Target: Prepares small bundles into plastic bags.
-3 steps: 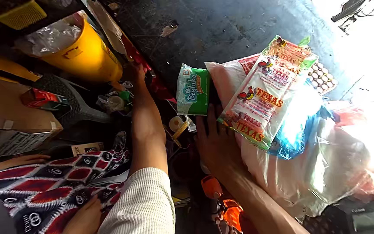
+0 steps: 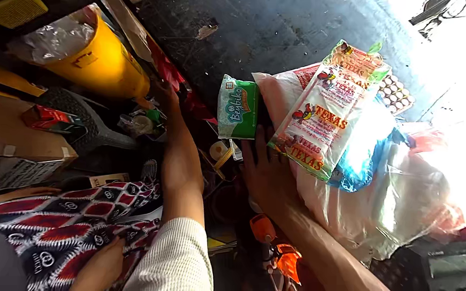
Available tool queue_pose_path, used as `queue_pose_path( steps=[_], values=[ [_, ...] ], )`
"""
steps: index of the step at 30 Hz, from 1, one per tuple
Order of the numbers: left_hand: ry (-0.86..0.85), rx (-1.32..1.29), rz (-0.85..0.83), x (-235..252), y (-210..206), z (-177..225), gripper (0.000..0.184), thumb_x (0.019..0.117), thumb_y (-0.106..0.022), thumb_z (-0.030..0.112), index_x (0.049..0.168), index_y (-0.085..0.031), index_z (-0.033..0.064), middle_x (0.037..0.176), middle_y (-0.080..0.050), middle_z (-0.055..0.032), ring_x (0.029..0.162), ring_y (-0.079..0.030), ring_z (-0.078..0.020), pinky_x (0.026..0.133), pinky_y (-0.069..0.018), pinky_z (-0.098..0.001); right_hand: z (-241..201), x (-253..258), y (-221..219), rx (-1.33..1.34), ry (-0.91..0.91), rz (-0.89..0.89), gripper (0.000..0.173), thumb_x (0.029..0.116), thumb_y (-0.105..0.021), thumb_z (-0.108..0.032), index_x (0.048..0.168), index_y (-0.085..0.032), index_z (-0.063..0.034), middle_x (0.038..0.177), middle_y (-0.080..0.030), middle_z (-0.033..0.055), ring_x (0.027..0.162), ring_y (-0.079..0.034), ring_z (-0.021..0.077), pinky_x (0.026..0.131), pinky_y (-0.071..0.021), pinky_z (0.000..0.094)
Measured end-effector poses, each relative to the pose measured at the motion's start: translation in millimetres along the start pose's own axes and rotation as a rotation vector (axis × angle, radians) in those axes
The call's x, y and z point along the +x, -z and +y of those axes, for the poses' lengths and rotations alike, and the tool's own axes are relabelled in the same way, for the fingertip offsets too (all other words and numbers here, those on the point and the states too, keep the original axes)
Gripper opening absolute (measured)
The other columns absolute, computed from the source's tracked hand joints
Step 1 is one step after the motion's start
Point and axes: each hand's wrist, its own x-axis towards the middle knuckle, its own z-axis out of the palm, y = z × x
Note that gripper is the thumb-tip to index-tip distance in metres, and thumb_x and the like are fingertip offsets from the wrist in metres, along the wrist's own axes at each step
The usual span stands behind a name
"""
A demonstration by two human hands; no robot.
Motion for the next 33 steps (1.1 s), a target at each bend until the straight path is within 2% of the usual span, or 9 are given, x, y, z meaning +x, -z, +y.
queue_pose_path(
  steps=[2, 5, 8, 11, 14, 18, 21, 27, 33],
  values=[
    [0.347, -0.450, -0.268, -8, 18, -2, 0.041, 0.1073, -0.040, 0.001, 0.146, -0.038, -0.0136, 0.151, -0.044, -0.0267, 0.134, -0.048, -0.0268, 0.112, -0.0367, -0.0350, 1, 0, -1, 0.017, 0.010, 0.014, 0.056, 0.1043, -0.052, -0.036, 0.155, -0.044, -0.0128, 0.162, -0.034, 0.0229, 0.145, -0.041, 0.0417, 0.107, -0.0428, 0.0597],
    [-0.035, -0.807, 0.060, -4, -79, -117, 0.033, 0.1035, -0.044, 0.014, 0.122, -0.054, -0.0113, 0.108, -0.065, -0.0245, 0.091, -0.066, -0.0267, 0.073, -0.0571, -0.0390, 3, -2, 2, 0.050, 0.014, -0.025, 0.061, 0.1039, -0.055, -0.035, 0.158, -0.037, -0.0123, 0.164, -0.030, 0.0233, 0.144, -0.041, 0.0422, 0.104, -0.0467, 0.0567],
    [0.086, -0.872, -0.053, 21, -73, -128, 0.041, 0.1056, -0.050, 0.031, 0.132, -0.054, -0.0001, 0.114, -0.066, -0.0147, 0.097, -0.066, -0.0212, 0.081, -0.0573, -0.0413, 4, -4, 5, 0.102, 0.039, -0.008, 0.064, 0.1018, -0.057, -0.034, 0.158, -0.037, -0.0107, 0.163, -0.032, 0.0218, 0.142, -0.042, 0.0413, 0.109, -0.0398, 0.0581],
    [0.052, -0.728, 0.018, 34, -70, -105, 0.054, 0.1016, -0.057, 0.028, 0.141, -0.045, -0.0063, 0.129, -0.058, -0.0289, 0.106, -0.064, -0.0358, 0.081, -0.0580, -0.0487, 3, -6, 4, 0.054, 0.035, -0.033, 0.061, 0.1040, -0.052, -0.036, 0.157, -0.038, -0.0094, 0.164, -0.030, 0.0216, 0.149, -0.032, 0.0417, 0.115, -0.0348, 0.0580],
    [0.456, -0.550, -0.329, 28, 3, -20, 0.069, 0.1053, -0.052, 0.014, 0.162, -0.014, 0.0027, 0.163, -0.029, -0.0216, 0.144, -0.040, -0.0351, 0.114, -0.0361, -0.0503, 0, -1, 2, -0.011, 0.042, -0.026, 0.065, 0.1039, -0.050, -0.044, 0.158, -0.037, -0.0097, 0.166, -0.026, 0.0220, 0.148, -0.034, 0.0435, 0.110, -0.0387, 0.0614],
    [0.054, -0.633, 0.024, 107, -115, -93, 0.045, 0.0962, -0.061, 0.024, 0.129, -0.059, -0.0062, 0.117, -0.066, -0.0261, 0.100, -0.067, -0.0351, 0.083, -0.0558, -0.0521, 2, 1, -1, -0.067, 0.029, -0.054, 0.063, 0.1053, -0.044, -0.050, 0.158, -0.037, -0.0157, 0.167, -0.024, 0.0195, 0.147, -0.035, 0.0441, 0.105, -0.0409, 0.0622],
    [0.047, -0.589, -0.065, 116, -118, -119, 0.040, 0.1023, -0.046, 0.027, 0.125, -0.059, -0.0033, 0.105, -0.070, -0.0176, 0.091, -0.069, -0.0268, 0.081, -0.0571, -0.0477, 3, 1, 0, -0.067, 0.039, -0.047, 0.062, 0.1051, -0.044, -0.049, 0.158, -0.038, -0.0167, 0.168, -0.024, 0.0173, 0.147, -0.035, 0.0433, 0.104, -0.0421, 0.0614],
    [0.016, -0.409, -0.016, 113, -92, -111, 0.075, 0.0932, -0.068, 0.046, 0.140, -0.048, -0.0082, 0.133, -0.058, -0.0300, 0.127, -0.056, -0.0426, 0.108, -0.0434, -0.0596, 1, 0, 3, -0.058, 0.039, -0.060, 0.073, 0.1017, -0.044, -0.058, 0.159, -0.036, -0.0146, 0.167, -0.023, 0.0209, 0.151, -0.029, 0.0442, 0.113, -0.0327, 0.0645],
    [-0.023, -0.219, -0.016, 108, -109, -72, 0.046, 0.1069, -0.041, 0.027, 0.136, -0.058, -0.0047, 0.142, -0.054, -0.0308, 0.137, -0.048, -0.0458, 0.114, -0.0352, -0.0615, 8, -1, 0, -0.070, 0.083, -0.022, 0.070, 0.1011, -0.042, -0.061, 0.156, -0.043, -0.0169, 0.165, -0.029, 0.0219, 0.149, -0.031, 0.0447, 0.111, -0.0359, 0.0629]
  ],
)
